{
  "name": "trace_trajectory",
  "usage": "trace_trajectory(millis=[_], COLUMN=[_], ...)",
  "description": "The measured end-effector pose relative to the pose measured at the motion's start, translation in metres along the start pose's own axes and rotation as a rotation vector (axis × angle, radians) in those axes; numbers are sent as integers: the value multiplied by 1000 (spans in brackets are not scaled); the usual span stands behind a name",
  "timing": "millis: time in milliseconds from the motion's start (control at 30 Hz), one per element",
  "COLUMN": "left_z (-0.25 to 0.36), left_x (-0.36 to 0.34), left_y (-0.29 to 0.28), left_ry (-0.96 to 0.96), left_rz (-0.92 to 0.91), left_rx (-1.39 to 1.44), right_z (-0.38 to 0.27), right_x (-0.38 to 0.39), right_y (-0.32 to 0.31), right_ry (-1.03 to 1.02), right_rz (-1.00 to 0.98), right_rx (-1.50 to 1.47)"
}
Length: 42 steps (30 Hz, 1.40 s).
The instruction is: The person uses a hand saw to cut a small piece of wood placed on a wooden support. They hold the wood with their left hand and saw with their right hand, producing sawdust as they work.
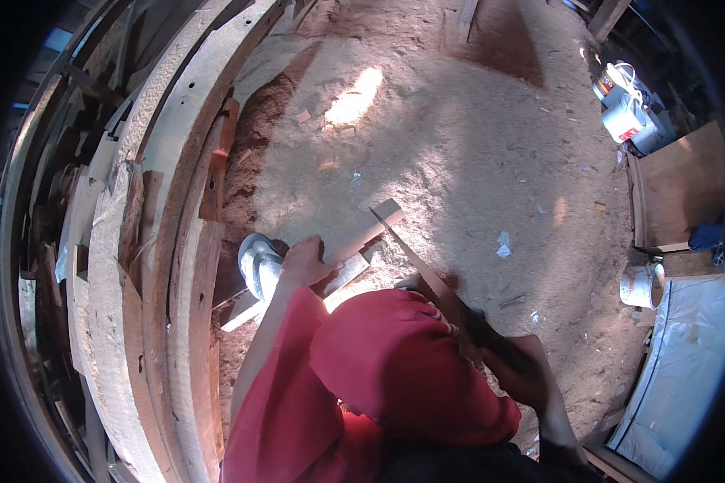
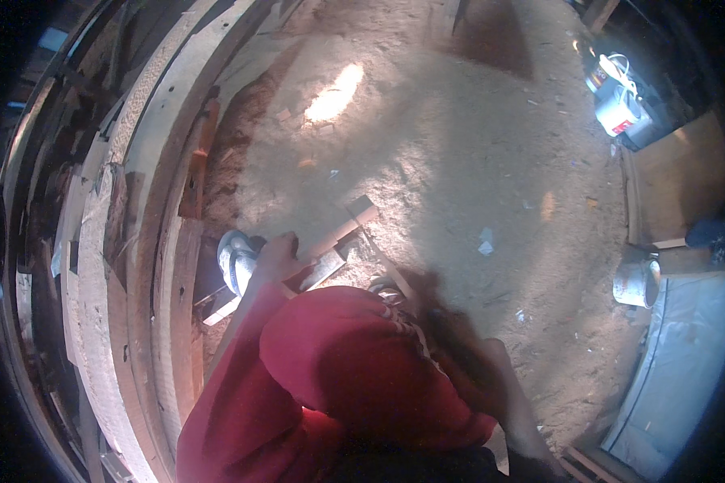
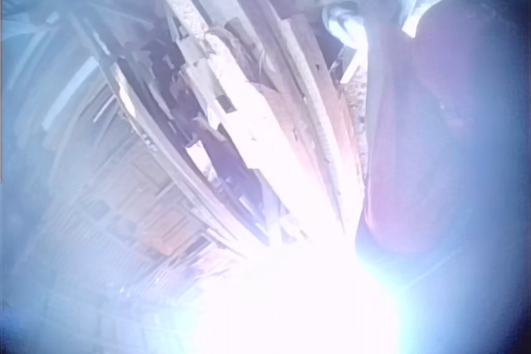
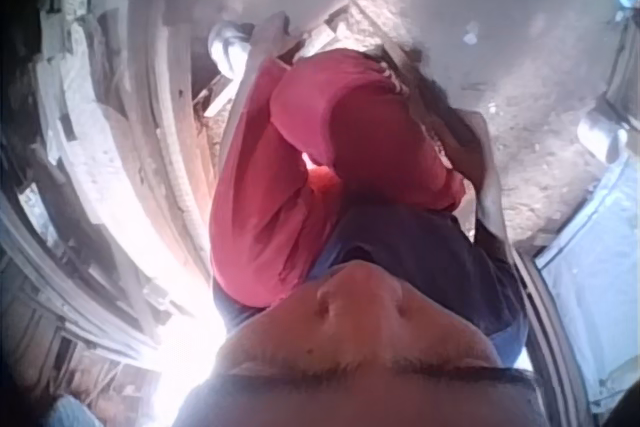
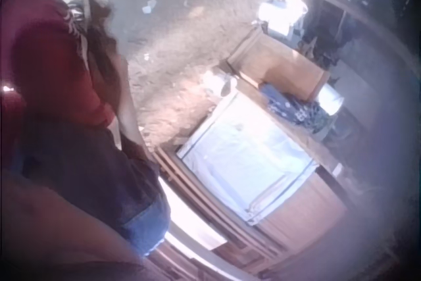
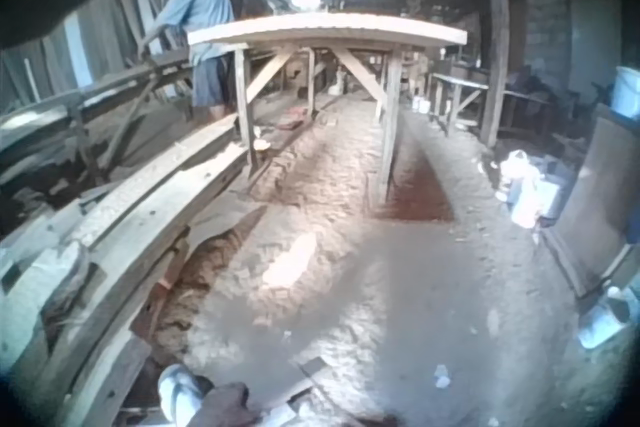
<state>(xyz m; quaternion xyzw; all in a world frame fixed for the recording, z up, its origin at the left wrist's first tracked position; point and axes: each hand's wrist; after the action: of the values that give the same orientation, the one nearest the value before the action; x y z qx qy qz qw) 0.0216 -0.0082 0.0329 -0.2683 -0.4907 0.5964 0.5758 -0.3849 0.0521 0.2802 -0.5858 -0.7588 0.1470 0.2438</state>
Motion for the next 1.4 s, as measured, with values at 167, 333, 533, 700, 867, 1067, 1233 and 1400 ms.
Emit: trace_trajectory(millis=[167, 333, 533, 700, 867, 1067, 1233, 1400], left_z=[0, -25, -8, -10, -8, -8, -3, -9], left_x=[1, 3, 2, 1, 1, 4, -1, 2], left_y=[-7, 6, 5, -3, -4, -3, 4, 1], left_ry=[-14, 13, 2, -16, -27, -35, 18, -20], left_rz=[-3, 110, 78, 42, 24, 69, 75, 78], left_rx=[51, 17, 20, 42, 46, -2, 60, 23], right_z=[59, 19, -18, 39, 40, -15, -7, 39], right_x=[-32, -20, 0, -46, -50, -7, -27, -50], right_y=[49, 31, -9, 52, 47, -9, 14, 62], right_ry=[-77, 24, 350, 313, 347, 294, 370, 207], right_rz=[-8, -50, -80, -34, -38, -85, -27, 9], right_rx=[54, 47, 99, -45, -65, 117, -81, 25])
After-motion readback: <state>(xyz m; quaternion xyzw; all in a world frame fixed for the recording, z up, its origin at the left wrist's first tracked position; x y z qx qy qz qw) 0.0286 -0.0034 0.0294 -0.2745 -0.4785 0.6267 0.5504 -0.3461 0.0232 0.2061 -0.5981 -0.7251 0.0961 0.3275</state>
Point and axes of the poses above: each hand's wrist, its own x-axis away from the middle knuckle, its own y-axis out of the palm, z = x × y, and after that the axes turned 14 degrees about z, right-handed
